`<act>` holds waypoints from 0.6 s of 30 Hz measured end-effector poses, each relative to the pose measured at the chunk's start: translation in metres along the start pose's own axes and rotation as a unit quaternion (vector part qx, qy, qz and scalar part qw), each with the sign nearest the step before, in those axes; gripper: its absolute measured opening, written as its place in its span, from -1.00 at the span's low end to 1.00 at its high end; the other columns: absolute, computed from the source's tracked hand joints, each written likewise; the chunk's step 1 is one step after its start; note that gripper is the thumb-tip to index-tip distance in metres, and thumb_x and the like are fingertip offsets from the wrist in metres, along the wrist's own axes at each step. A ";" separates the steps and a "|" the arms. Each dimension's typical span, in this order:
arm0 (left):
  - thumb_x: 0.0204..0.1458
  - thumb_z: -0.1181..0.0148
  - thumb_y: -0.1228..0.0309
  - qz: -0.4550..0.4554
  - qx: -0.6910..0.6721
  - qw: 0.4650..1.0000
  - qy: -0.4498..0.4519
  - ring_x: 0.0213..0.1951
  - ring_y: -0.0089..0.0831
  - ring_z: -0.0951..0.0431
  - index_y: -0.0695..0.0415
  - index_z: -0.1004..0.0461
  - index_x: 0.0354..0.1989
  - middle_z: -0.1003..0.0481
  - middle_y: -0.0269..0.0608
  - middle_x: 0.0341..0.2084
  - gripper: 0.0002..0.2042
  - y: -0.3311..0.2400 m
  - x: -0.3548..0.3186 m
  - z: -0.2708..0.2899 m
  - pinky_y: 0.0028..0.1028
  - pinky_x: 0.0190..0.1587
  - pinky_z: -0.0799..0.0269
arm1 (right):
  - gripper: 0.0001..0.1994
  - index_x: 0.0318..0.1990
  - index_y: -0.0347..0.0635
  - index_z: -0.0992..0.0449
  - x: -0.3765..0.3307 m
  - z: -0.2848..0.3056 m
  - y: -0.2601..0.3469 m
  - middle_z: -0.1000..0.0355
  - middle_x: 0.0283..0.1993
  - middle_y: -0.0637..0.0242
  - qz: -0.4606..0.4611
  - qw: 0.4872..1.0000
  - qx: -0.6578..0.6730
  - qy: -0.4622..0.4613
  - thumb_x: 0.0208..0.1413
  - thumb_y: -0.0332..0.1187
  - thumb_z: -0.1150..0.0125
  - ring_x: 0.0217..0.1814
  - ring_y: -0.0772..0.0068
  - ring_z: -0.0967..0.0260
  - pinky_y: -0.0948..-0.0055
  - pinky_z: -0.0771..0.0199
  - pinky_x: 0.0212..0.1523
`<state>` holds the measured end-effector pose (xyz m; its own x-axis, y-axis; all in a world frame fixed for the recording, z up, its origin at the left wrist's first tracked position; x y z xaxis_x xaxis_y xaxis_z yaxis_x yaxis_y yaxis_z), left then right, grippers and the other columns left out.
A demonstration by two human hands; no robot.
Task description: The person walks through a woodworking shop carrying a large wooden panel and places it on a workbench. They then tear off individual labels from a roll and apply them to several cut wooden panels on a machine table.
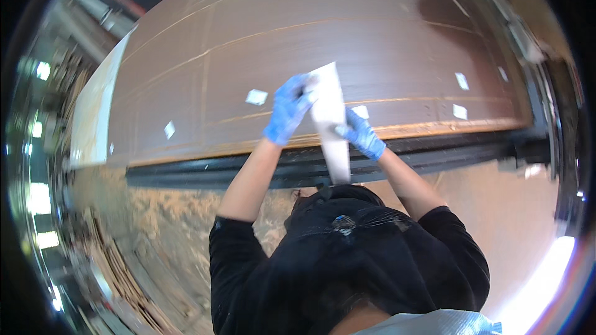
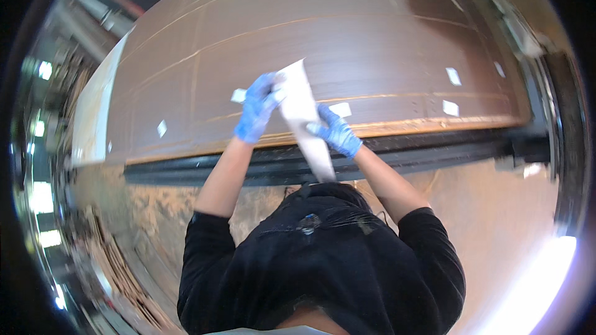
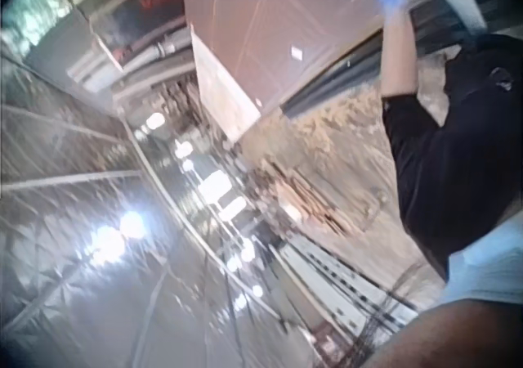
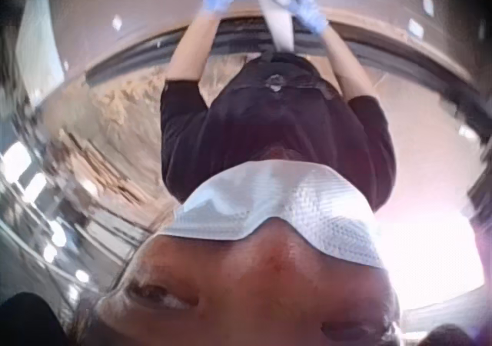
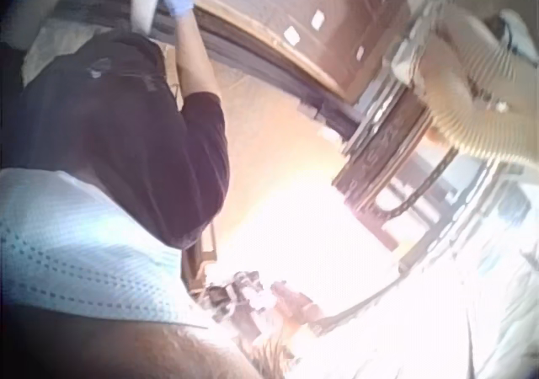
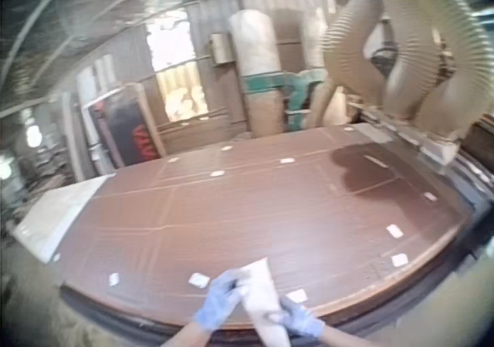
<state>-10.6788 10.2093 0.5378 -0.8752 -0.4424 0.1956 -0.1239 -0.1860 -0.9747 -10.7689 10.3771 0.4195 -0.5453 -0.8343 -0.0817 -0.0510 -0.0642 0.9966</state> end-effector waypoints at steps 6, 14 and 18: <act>-0.08 -0.15 0.60 -0.028 -0.066 0.972 -0.224 -0.22 -0.55 -0.40 0.16 -0.40 -0.11 -0.41 -0.32 -0.20 -0.69 0.005 0.006 0.131 -0.55 -0.21 -0.40 | -0.45 -0.08 -0.28 -0.39 -0.020 -0.104 0.025 -0.45 -0.35 0.27 -0.108 0.940 0.196 0.257 -0.12 -0.03 -0.30 -0.30 0.49 -0.40 0.50 -0.43 -0.22; -0.02 -0.18 0.14 0.114 -0.234 0.916 -0.305 -0.20 -0.37 -0.44 -0.11 -0.15 0.10 -0.36 -0.22 -0.15 -0.49 0.024 -0.094 0.203 -0.24 -0.22 -0.49 | -0.54 -0.07 -0.27 -0.36 0.052 -0.187 0.084 -0.43 -0.23 0.22 -0.139 0.918 0.328 0.178 -0.03 -0.13 -0.23 -0.27 0.41 -0.44 0.43 -0.52 -0.24; -0.05 -0.20 0.15 0.234 -0.059 0.965 -0.106 -0.15 -0.42 -0.45 0.14 -0.26 0.04 -0.41 -0.24 -0.16 -0.48 0.077 -0.148 0.209 -0.39 -0.11 -0.43 | -0.49 0.01 -0.29 -0.31 0.084 -0.248 0.100 -0.41 -0.11 0.13 -0.100 0.912 0.370 0.148 -0.04 -0.17 -0.23 -0.09 0.28 -0.40 0.30 -0.46 -0.06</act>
<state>-10.4606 10.0774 0.4566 -0.7347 -0.6255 -0.2627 0.1981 0.1727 -0.9649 -10.6121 10.1642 0.5138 -0.2190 -0.9646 -0.1467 -0.7347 0.0641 0.6754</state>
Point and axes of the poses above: each hand's wrist, its own x-axis towards the middle knuckle, its own z-axis out of the back of the hand, y = z × x, the point moved 1 cm from there along x, towards the middle knuckle
